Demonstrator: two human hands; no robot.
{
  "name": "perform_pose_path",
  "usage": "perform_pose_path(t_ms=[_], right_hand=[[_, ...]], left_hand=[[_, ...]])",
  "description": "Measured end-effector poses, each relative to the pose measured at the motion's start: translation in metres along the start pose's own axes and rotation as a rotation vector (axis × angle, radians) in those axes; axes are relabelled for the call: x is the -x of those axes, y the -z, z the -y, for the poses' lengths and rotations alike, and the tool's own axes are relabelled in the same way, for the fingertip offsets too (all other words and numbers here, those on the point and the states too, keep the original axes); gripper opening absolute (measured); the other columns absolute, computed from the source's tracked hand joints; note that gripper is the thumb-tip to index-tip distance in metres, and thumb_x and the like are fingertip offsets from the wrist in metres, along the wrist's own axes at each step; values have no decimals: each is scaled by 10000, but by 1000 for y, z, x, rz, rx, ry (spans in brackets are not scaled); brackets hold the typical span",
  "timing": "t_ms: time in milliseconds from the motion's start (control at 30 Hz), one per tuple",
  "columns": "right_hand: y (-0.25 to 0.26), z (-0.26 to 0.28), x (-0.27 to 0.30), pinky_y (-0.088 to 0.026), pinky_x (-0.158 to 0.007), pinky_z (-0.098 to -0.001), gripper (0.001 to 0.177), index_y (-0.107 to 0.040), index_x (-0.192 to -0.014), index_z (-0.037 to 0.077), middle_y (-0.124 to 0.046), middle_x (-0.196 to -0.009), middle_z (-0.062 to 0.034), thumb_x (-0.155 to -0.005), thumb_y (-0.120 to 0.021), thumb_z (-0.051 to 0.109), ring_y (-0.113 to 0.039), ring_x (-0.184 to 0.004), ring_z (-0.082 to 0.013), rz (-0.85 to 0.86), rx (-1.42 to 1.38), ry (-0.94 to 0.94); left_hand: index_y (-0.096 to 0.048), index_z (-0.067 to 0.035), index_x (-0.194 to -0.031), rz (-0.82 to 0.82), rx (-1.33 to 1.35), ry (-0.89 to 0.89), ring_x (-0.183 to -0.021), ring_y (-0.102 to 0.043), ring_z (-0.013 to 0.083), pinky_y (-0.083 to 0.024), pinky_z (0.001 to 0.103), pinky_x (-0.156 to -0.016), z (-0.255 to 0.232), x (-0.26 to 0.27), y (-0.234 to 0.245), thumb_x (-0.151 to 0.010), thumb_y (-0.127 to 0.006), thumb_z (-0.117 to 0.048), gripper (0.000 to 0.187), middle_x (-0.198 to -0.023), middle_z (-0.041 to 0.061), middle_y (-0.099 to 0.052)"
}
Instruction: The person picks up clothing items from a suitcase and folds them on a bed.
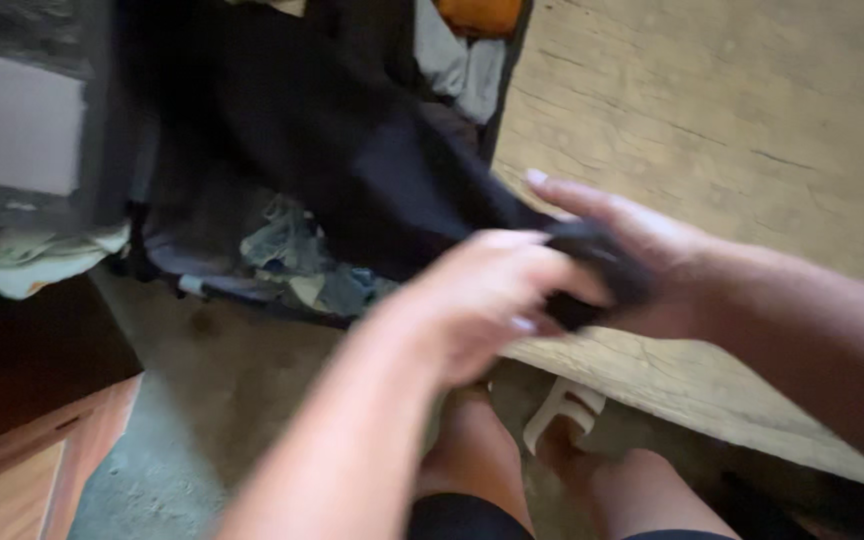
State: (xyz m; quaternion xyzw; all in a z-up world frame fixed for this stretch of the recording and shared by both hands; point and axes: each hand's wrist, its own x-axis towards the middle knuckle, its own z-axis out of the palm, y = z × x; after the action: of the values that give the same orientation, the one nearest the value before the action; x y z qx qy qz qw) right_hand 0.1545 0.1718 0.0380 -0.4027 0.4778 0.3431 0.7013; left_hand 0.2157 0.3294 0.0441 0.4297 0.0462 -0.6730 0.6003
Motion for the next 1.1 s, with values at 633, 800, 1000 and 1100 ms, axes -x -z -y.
perform_pose_path(t_ms=[633,800,1000,1100], right_hand=[[121,-95,68,-556,-824,-299,280,-823,-859,-2,-802,-919,-62,-758,-634,177,-696,-843,-150,35,533,297],[105,-145,130,-523,-902,-319,285,-794,-957,67,-809,-1022,-49,-806,-632,245,-697,-925,-174,-217,691,73],[128,-213,173,-497,-867,-443,304,-708,-1138,121,-718,-1085,-107,-873,-632,248,-629,-941,-252,-519,-46,14],[160,-235,169,-462,-894,-422,320,-676,-1187,105,-682,-1130,-68,-901,-622,238,-599,-990,-221,-509,-44,139]], left_hand=[[-662,-152,-1196,-553,306,-22,-1119,-649,227,-472,449,-1050,35,29,-10,-846,-636,-518,508,-1162,34,-722],[-622,-26,-1069,-433,263,-87,-988,-661,296,-568,434,-929,55,14,-52,-892,-627,-162,223,-981,118,-719],[-657,-98,-1123,-393,-10,-334,-916,-698,248,-592,417,-851,85,35,-123,-770,-572,-49,367,-975,71,-722],[-677,-78,-1136,-635,-497,-456,-954,-702,222,-543,357,-870,98,47,-152,-814,-624,-102,328,-1021,77,-760]])
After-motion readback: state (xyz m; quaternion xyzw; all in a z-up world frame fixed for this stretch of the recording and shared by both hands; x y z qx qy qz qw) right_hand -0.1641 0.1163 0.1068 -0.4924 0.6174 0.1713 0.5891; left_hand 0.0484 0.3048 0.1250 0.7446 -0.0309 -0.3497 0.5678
